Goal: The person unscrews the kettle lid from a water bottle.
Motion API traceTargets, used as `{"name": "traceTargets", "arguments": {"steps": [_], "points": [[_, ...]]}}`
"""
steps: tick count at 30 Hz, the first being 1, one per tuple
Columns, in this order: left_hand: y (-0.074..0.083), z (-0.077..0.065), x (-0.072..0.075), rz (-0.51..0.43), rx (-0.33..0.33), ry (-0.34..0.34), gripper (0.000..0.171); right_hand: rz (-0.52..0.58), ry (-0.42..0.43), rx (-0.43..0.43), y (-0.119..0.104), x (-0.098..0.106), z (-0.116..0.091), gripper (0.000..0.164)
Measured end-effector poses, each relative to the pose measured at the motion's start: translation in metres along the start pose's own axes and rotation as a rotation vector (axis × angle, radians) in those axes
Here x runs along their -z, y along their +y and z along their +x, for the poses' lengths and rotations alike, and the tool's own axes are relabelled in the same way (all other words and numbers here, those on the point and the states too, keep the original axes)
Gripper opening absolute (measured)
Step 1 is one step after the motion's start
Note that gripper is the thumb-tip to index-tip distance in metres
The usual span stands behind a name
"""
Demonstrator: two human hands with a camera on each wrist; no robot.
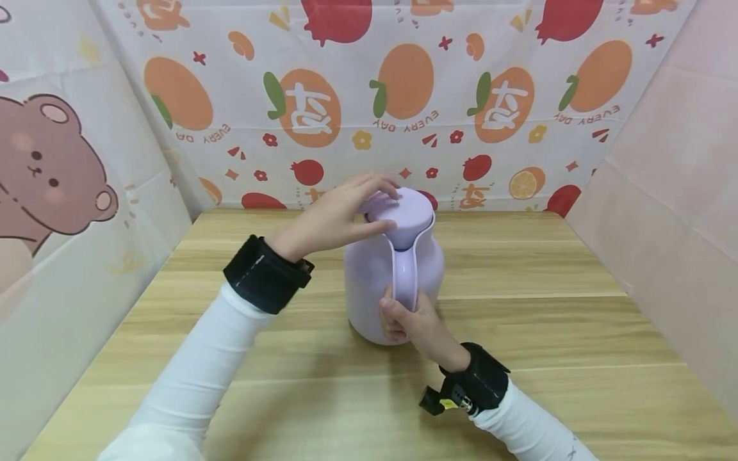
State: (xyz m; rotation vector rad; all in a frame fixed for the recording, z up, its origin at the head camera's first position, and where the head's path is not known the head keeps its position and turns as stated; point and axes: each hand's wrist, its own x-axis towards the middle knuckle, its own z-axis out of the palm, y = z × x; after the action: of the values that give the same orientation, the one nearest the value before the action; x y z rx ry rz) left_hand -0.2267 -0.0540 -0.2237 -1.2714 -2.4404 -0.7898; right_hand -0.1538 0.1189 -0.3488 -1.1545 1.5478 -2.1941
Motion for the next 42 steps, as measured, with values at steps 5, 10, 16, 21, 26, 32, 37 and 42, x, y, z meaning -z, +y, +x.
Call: {"name": "traceTargets", "arguments": {"steps": [5,10,16,21,26,32,37,42], "points": [[-0.013,-0.007,0.000,-0.196,-0.095,-0.024,0.032,0.004,-0.010,-0.010,0.002,-0.001,-0.001,0.030],[-0.015,-0.006,-0.003,-0.216,-0.125,0.008,0.031,0.013,-0.014,0.007,0.004,0.000,0.000,0.029],[-0.006,-0.003,-0.006,-0.084,-0.098,0.063,0.031,0.003,-0.003,0.013,0.003,0.002,0.001,0.031],[0.004,-0.001,-0.012,0.068,-0.089,0.137,0.025,0.003,0.006,-0.004,0.003,0.001,0.001,0.032],[0.011,0.003,-0.018,0.220,-0.094,0.178,0.024,0.011,0.001,-0.006,0.003,0.000,0.002,0.032],[0.014,0.004,-0.017,0.237,-0.099,0.135,0.027,0.000,0.002,0.000,0.002,0.000,0.002,0.034],[-0.002,-0.006,0.003,-0.125,-0.077,0.116,0.022,0.012,-0.004,0.003,0.003,-0.001,0.002,0.031],[-0.025,-0.014,0.010,-0.239,-0.184,0.120,0.034,0.028,-0.011,0.004,0.004,-0.001,0.002,0.030]]}}
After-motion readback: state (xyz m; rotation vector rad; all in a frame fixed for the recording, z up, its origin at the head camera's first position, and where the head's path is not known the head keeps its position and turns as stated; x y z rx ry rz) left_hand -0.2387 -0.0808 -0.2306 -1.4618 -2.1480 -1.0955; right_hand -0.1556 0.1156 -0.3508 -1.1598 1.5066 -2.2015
